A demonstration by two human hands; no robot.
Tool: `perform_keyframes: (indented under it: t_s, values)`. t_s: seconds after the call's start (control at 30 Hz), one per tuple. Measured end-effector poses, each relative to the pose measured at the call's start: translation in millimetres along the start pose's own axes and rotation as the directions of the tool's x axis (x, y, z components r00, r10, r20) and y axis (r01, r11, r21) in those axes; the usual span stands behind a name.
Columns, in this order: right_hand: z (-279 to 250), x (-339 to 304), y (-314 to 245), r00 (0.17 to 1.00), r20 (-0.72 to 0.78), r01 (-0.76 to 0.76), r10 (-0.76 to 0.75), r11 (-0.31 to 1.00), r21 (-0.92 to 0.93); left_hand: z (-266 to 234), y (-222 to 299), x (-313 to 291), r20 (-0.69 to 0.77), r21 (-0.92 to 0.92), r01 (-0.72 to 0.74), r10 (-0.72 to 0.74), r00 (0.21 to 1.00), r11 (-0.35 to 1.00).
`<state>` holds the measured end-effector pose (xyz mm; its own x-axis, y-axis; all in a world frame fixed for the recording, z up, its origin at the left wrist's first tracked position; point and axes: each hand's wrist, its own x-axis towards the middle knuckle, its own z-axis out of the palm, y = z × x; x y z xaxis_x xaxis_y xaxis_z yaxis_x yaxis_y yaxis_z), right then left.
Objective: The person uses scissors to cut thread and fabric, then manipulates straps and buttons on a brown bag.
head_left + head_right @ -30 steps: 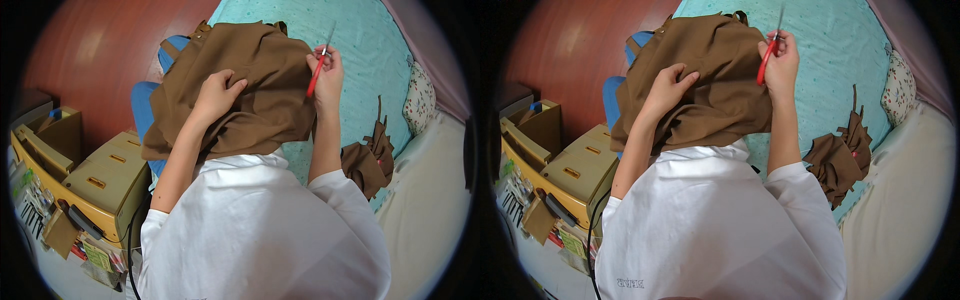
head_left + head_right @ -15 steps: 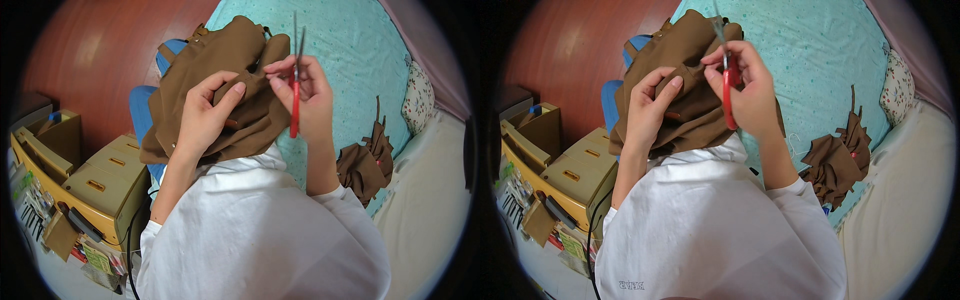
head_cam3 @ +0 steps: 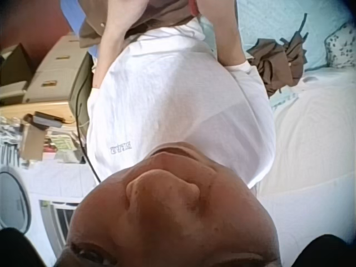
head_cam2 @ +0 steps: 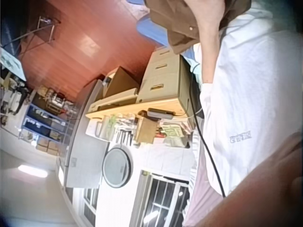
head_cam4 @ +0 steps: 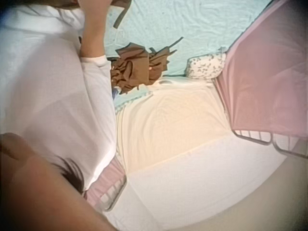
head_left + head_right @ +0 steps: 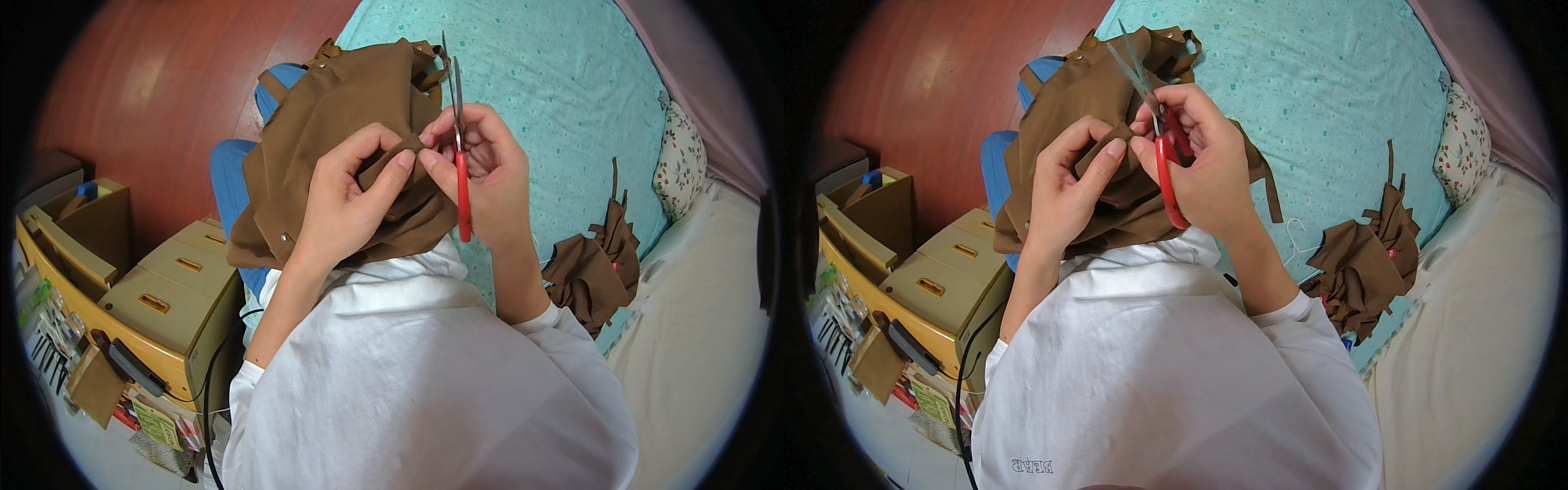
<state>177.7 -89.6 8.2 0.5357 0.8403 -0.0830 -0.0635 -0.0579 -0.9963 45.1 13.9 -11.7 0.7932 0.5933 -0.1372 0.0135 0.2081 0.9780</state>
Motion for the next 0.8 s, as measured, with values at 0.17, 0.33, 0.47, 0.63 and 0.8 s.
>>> perform_keyframes:
  t_s: [0.17, 0.33, 0.47, 0.63, 0.8]
  values:
    - [1.9, -1.8, -0.7, 1.000, -0.025, 0.006, -0.005, 1.000, 0.020, 9.5, -0.2, 0.8, -0.170, 0.027, -0.123, 0.126, 0.977, 0.992]
    - [3.2, -2.7, -1.3, 0.999, -0.018, 0.049, -0.049, 0.998, -0.041, 4.9, 0.5, 0.1, -0.162, 0.101, -0.080, 0.096, 0.982, 0.992]
    - [4.9, -2.0, -1.8, 0.998, -0.032, 0.050, -0.051, 0.998, -0.033, 3.8, 1.9, -0.9, -0.180, 0.044, -0.017, 0.025, 0.983, 0.999]
    - [5.4, -0.5, -2.3, 0.999, -0.038, 0.013, -0.013, 1.000, -0.004, 1.0, 0.2, -1.3, -0.166, 0.025, -0.032, 0.035, 0.986, 0.999]
    - [4.7, 0.7, -2.2, 0.999, -0.035, -0.004, 0.005, 0.999, 0.033, -0.1, -0.2, -1.1, -0.143, -0.033, -0.024, 0.019, 0.990, 0.999]
